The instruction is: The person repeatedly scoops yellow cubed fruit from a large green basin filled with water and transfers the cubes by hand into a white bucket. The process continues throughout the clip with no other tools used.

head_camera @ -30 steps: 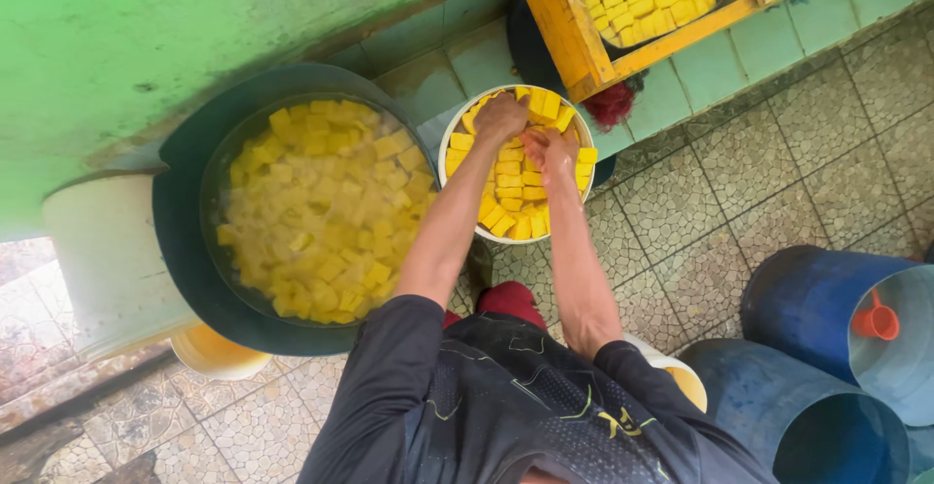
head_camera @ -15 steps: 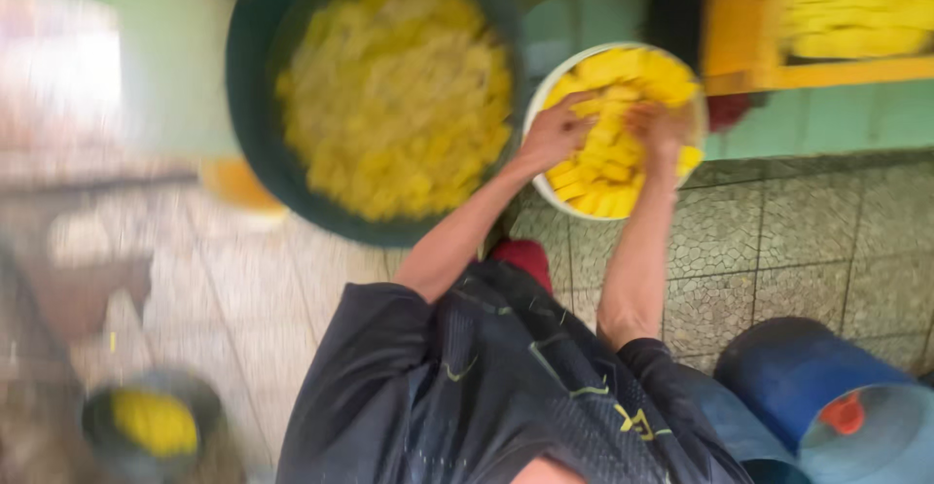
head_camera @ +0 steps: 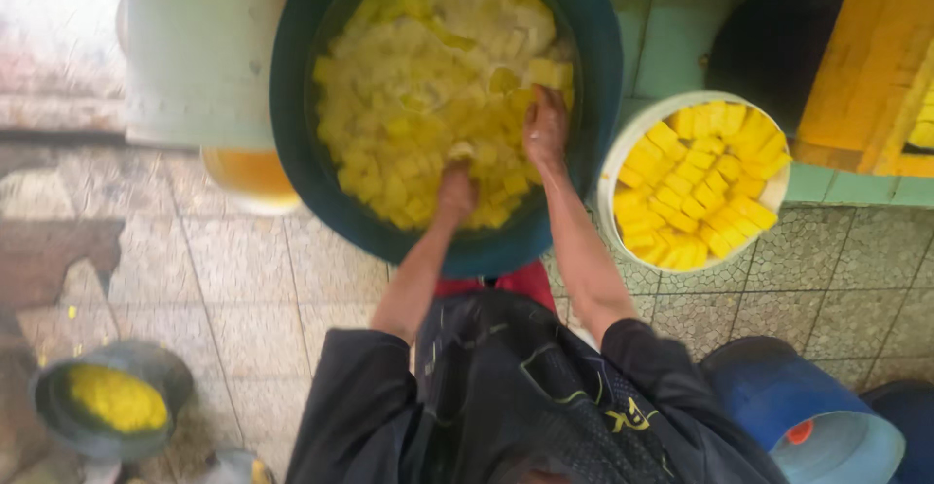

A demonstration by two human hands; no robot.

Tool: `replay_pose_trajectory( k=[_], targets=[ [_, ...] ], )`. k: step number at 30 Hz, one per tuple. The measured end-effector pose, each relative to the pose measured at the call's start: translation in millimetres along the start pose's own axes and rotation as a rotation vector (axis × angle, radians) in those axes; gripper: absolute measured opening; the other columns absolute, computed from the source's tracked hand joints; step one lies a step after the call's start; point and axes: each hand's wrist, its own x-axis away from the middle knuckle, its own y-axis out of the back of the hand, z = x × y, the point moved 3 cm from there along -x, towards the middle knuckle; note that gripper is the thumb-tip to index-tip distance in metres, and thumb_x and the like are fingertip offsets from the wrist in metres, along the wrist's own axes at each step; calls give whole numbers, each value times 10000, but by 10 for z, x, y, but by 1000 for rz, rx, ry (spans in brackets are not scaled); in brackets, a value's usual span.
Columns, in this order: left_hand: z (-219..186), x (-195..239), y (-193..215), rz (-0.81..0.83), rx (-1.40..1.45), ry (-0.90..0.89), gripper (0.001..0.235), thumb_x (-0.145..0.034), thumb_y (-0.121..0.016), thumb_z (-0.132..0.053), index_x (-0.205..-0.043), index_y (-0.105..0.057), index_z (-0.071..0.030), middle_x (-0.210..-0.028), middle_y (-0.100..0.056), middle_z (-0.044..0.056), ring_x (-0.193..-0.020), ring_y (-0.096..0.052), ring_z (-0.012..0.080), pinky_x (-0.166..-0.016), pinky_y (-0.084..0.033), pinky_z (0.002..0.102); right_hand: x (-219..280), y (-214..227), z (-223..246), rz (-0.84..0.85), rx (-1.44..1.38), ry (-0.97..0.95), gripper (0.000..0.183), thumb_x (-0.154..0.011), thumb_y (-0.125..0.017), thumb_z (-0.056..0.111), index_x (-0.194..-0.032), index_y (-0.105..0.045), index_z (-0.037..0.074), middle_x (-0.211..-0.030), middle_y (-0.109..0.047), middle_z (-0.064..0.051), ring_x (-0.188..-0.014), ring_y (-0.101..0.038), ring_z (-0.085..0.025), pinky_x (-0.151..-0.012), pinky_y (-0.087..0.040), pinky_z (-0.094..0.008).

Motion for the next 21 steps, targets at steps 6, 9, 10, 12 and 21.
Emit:
replay_pose_trajectory(
  k=[6, 9, 10, 12, 21],
  targets=[
    [-37, -257, -562, 411, -17, 70, 478, -905, -568, -208, -1344, -579, -19, -1439, -542, 234, -1366, -506, 399, -1189, -357, 501, -78, -894, -359, 372, 353, -140, 361, -965, -546, 93, -1282, -656, -42, -1220, -640, -279, -1100, -601, -441, -919, -489, -536],
    [-59, -309, -624, 273, -251, -102, 489, -993, -506, -206, -1438, -544, -6, -1455, -550, 256, -1332, -544, 430, -1161, -402, 522, -41, -891, -422, 338, 567, 4, 440, -756, -545, 152, -1142, -668, -19, -1328, -607, -261, -1242, -570, -403, -1031, -429, -516],
    [20, -305, -687, 495, -238, -20, 441, -1086, -472, -198, -1485, -543, -25, -1466, -573, 239, -1365, -564, 405, -1192, -422, 497, -31, -923, -422, 375, 577, -50, 407, -803, -541, 132, -1162, -669, -15, -1340, -595, -261, -1245, -566, -406, -1025, -409, -551],
    [14, -371, -628, 288, -205, -146, 613, -876, -602, -356, -1385, -555, -18, -1416, -575, 266, -1305, -558, 456, -1084, -418, 567, 29, -906, -421, 448, 581, -134, 345, -899, -532, 90, -1200, -671, -6, -1362, -572, -262, -1250, -556, -413, -1011, -369, -621],
    [-53, -427, -326, 449, 271, 185, 678, -830, -816, -332, -1396, -566, -56, -1413, -573, 234, -1321, -545, 390, -1116, -431, 460, 217, -206, -383, 254, -396, -849, 392, -901, -850, 339, -1145, -715, 63, -1006, -724, -139, -874, -690, -253, -772, -569, -366]
  ],
)
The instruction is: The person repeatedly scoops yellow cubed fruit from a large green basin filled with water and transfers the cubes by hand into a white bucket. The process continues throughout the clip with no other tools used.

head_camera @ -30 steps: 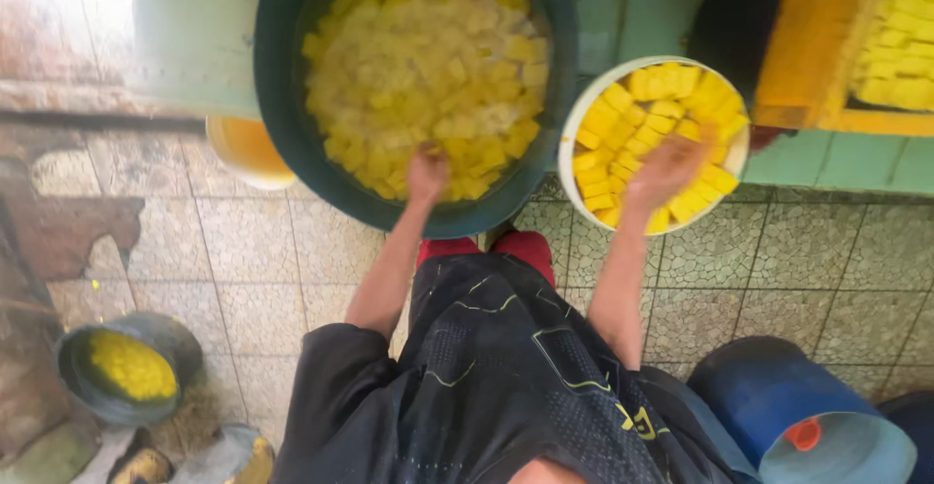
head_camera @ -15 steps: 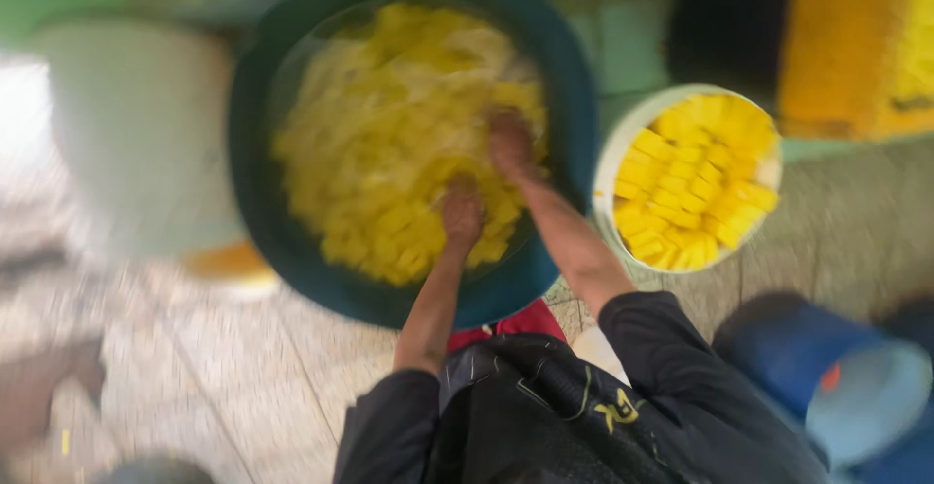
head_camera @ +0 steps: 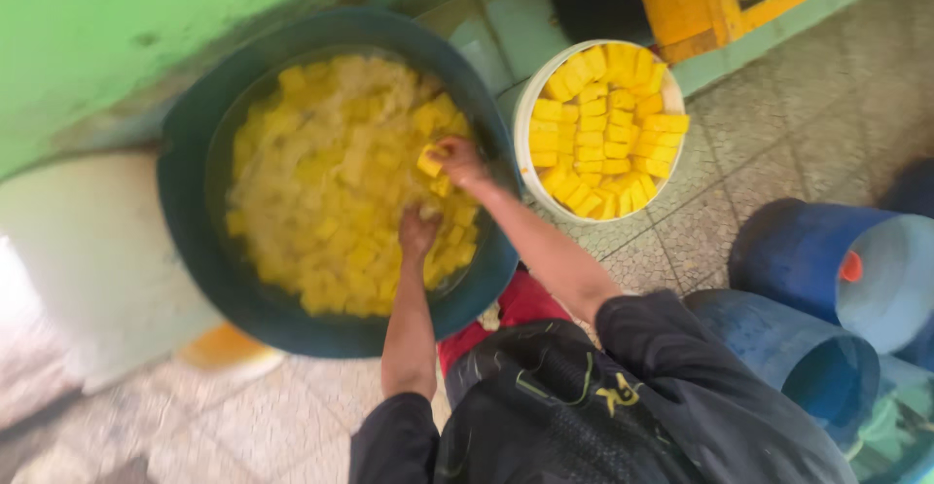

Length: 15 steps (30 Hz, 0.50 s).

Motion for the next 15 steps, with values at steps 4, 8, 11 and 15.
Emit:
replay_pose_trajectory(
  k=[4, 8, 11, 15],
  targets=[
    [-38, 398, 32, 115, 962, 277, 551, -942, -674, -188, -1447, -502, -50, -1421, -563, 155, -1298, -562, 315, -1094, -473, 515, 637, 331, -100, 233, -933, -147, 296, -965, -805, 205, -1195, -647, 106, -1058, -681, -48, -866, -638, -174, -753, -565, -368],
    [-553, 659, 98, 201, 1546, 127, 509, -993, -589, -108, -1481, -464, -38, -1440, -556, 136, -1305, -569, 296, -1127, -482, 535, 1170, 1017, -14, 299, -1065, -167, 337, -936, -711, 230, -1231, -642, 81, -1135, -714, -72, -1008, -711, -195, -835, -610, -375],
    [-1086, 853, 193, 222, 1656, -63, 500, -992, -557, -156, -1470, -477, -34, -1457, -572, 183, -1337, -575, 323, -1152, -470, 488, 1544, 1369, 155, 148, -886, -44, 394, -948, -718, 191, -1305, -619, 56, -1190, -687, -59, -1043, -682, -174, -855, -563, -348],
    [-1609, 966, 20, 178, 1827, -134, 476, -972, -507, -245, -1406, -537, -52, -1441, -602, 150, -1319, -590, 271, -1122, -489, 417, 2034, 1658, 420, -25, -769, 372, 380, -993, -747, 152, -1323, -618, 14, -1234, -669, -90, -1136, -639, -208, -1025, -512, -365]
  ],
)
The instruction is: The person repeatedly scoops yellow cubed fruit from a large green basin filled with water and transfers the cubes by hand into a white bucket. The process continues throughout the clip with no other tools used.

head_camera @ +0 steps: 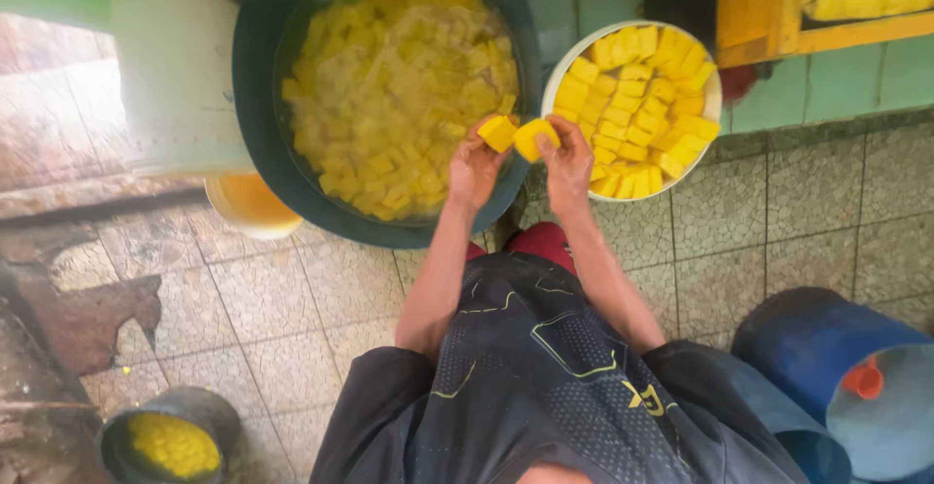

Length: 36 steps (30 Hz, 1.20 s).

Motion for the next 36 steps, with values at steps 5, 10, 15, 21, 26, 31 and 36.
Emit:
replay_pose_trajectory(
  k=[5, 10, 15, 21, 26, 31, 36],
  targets=[
    [612, -159, -195, -148, 199, 15, 344, -1145, -525, -307, -1329, -572, -20, -1262, -637, 158, -1157, -611, 316, -958, -493, 463, 290, 78, 530, -23, 696, 481, 350, -917, -794, 179, -1217, -674, 45, -1256, -600, -171, -1240, -557, -354, -1091, -439, -439],
    [736, -140, -909, 37, 96, 52, 403, -1097, -510, -225, -1420, -535, 14, -1418, -593, 183, -1349, -537, 318, -1157, -421, 464, 279, 591, 1079, -64, 838, 486, 562, -922, -795, 291, -1376, -591, 31, -1393, -554, -195, -1320, -511, -403, -1137, -415, -484],
    [787, -7, -1878, 203, -10, 169, 563, -1090, -448, -249, -1593, -361, -12, -1655, -379, 165, -1543, -346, 313, -1296, -246, 445, 395, 814, 1384, 169, 1145, 698, 857, -863, -780, 357, -1516, -409, -55, -1504, -475, -306, -1396, -449, -461, -1123, -358, -541],
    [1132, 33, -2382, 343, -12, 238, 603, -1084, -440, -230, -1639, -297, -41, -1699, -323, 137, -1580, -291, 311, -1328, -186, 458, 490, 1210, 1431, -31, 817, 464, 735, -915, -805, 241, -1510, -453, -8, -1439, -557, -225, -1344, -524, -406, -1134, -428, -494],
    [1498, -4, -2251, 227, -95, 345, 585, -1086, -387, -303, -1608, -314, -51, -1632, -384, 138, -1498, -364, 314, -1215, -318, 526, 489, 1633, 1509, 30, 1102, 471, 666, -833, -843, 226, -1413, -553, 70, -1309, -620, -155, -1262, -566, -362, -1083, -453, -478],
    [1695, -13, -2038, 274, -46, 487, 575, -1144, -374, -342, -1632, -335, -40, -1591, -444, 145, -1453, -443, 312, -1200, -379, 520, 477, 1823, 1567, 117, 1301, 589, 792, -760, -857, 332, -1418, -551, 15, -1299, -601, -187, -1239, -542, -390, -1085, -412, -511],
    [1774, 34, -2044, 278, 263, 501, 618, -1141, -348, -421, -1623, -338, -34, -1561, -470, 164, -1424, -476, 318, -1215, -387, 527, 464, 1842, 1580, 80, 1143, 601, 677, -799, -846, 408, -1338, -617, 69, -1303, -617, -149, -1281, -549, -380, -1095, -374, -519]
  ],
)
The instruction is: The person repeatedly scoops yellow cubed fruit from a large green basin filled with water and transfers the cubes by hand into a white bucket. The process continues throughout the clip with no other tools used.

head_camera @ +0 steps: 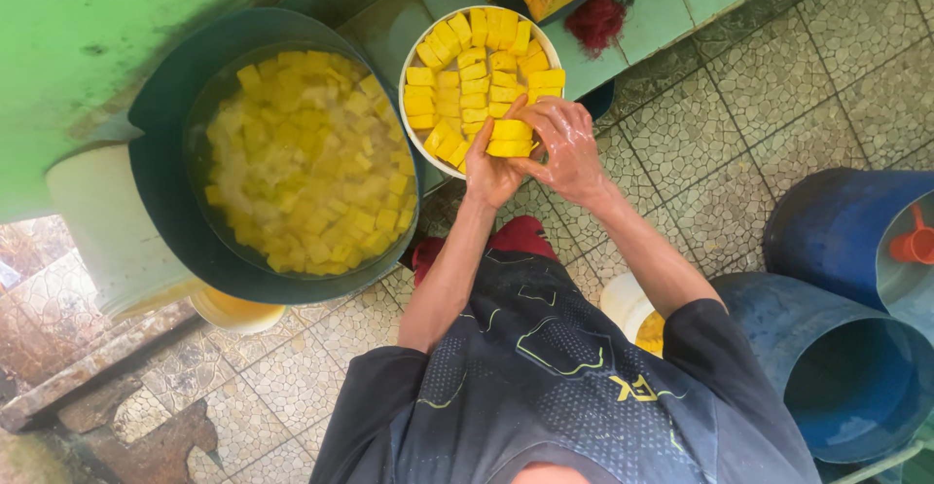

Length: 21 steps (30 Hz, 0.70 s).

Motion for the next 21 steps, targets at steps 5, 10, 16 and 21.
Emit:
replay_pose_trajectory(
  k=[5, 10, 16, 21],
  targets=[
    [38, -64, 79, -101, -67, -3, 619, -1104, -318, -427, -1585, -359, -39, -1555, -490, 174, -1415, -487, 307, -1196, -390, 498, 36, -112, -115, 40, -67, -41, 659, -773, -866, 313, -1322, -628, 37, -1295, -627, -174, -1267, -547, -378, -1099, -400, -517],
    [41, -185, 468, -309, -509, 6, 636, -1108, -347, -505, -1529, -493, -52, -1443, -524, 170, -1278, -553, 319, -1053, -462, 509, 189, -146, -571, 60, -476, -358, 532, -832, -824, 153, -1299, -624, -6, -1222, -699, -162, -1140, -635, -260, -977, -539, -391],
    [-147, -732, 716, -530, -1745, -3, 559, -970, -567, -466, -1432, -567, -150, -1143, -740, 217, -1033, -699, 396, -901, -553, 494, 48, 31, -1496, -40, -989, -529, 499, -925, -745, 50, -1386, -569, -28, -1265, -693, -90, -1146, -676, -148, -1027, -549, -306],
    [-209, -1379, 769, -418, -2271, 175, 685, -903, -591, -579, -1458, -501, -188, -1205, -693, 219, -1121, -650, 410, -930, -512, 527, -246, -172, -2007, 85, -869, -576, 504, -908, -757, 47, -1375, -577, -14, -1190, -707, -79, -1059, -685, -146, -902, -566, -294]
  ],
)
